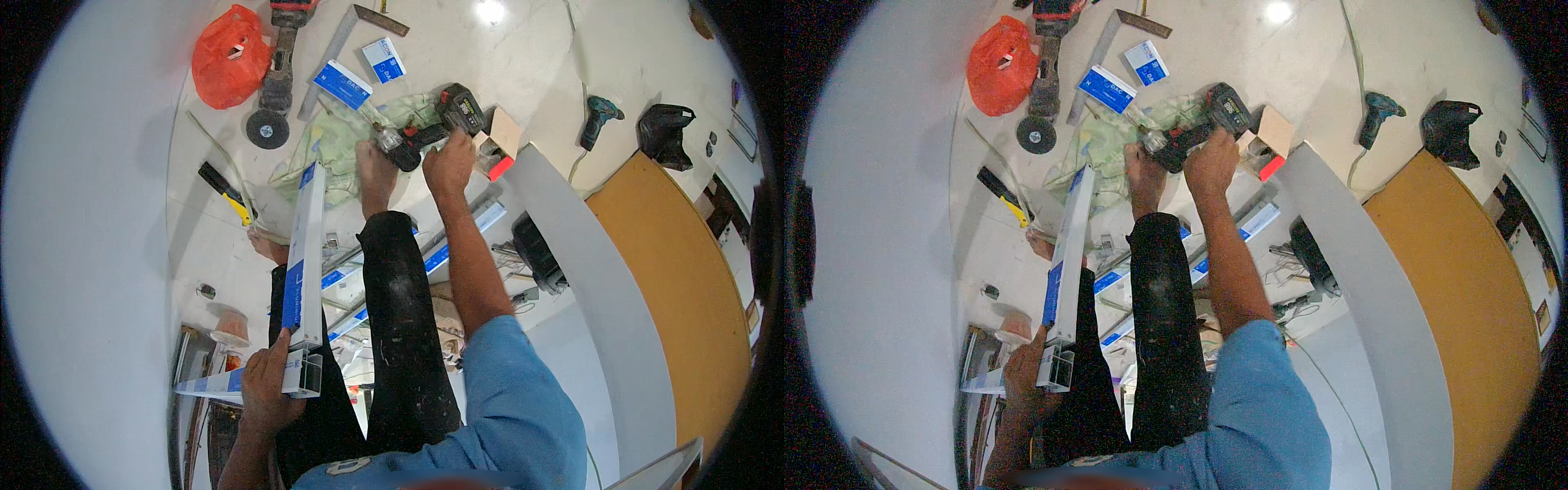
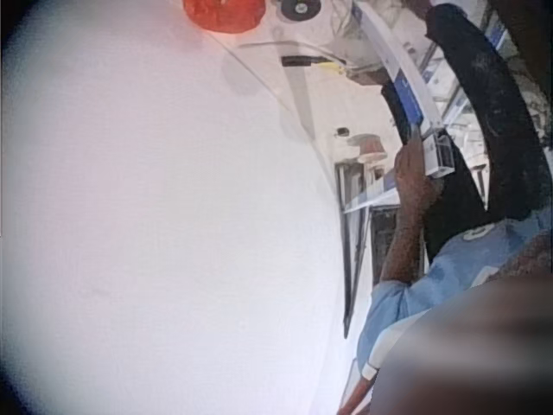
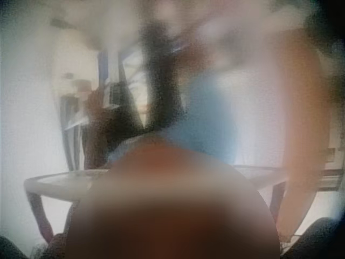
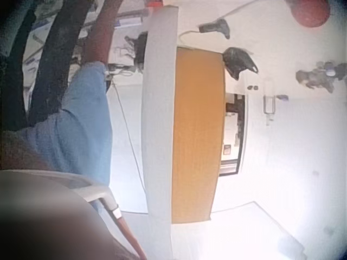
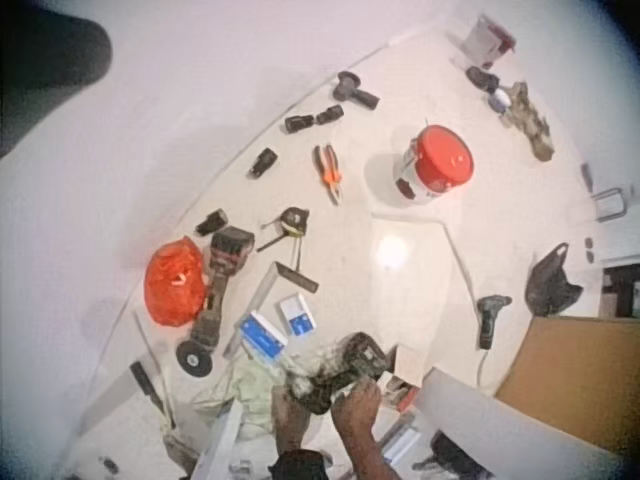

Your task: The person assembles a metal frame by connecting long aluminum profiles with corner brackets. They use a cordless drill to drive screws into the joints, securing the pieces together on the floor.

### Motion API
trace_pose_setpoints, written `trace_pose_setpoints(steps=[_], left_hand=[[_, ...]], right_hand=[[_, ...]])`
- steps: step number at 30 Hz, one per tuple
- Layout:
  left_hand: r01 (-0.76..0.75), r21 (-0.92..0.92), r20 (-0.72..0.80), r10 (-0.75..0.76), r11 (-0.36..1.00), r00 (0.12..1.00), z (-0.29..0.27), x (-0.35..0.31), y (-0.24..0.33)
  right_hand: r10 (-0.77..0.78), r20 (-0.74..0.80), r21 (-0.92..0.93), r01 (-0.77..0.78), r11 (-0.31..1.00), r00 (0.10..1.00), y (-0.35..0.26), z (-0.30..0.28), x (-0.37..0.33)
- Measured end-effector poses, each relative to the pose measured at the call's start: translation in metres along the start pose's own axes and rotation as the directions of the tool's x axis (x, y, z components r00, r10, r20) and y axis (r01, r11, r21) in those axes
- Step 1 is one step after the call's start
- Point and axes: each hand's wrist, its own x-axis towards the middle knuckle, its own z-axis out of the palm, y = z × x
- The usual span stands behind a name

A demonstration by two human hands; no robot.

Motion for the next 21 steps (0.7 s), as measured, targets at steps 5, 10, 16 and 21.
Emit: trace_pose_setpoints(steps=[5,10,16,21], left_hand=[[-0.05,-0.011,-0.002,0.05,0.999,0.999,0.001,0.006,-0.005],[-0.017,0.038,-0.008,0.017,0.999,1.0,0.003,-0.001,-0.007],[0.013,-0.015,0.015,-0.012,1.0,1.0,0.005,-0.001,-0.012],[-0.136,-0.064,-0.202,0.121,0.989,0.972,0.024,0.0,-0.016]], right_hand=[[-0.561,0.388,-0.31,0.677,0.668,0.731,0.044,0.013,0.042],[-0.598,0.553,-0.251,0.8,0.545,0.58,0.045,0.009,0.057],[-0.552,0.53,-0.107,0.696,0.71,0.644,-0.036,-0.11,-0.013],[-0.238,0.452,0.321,0.091,0.943,0.86,-0.108,-0.25,-0.153]])
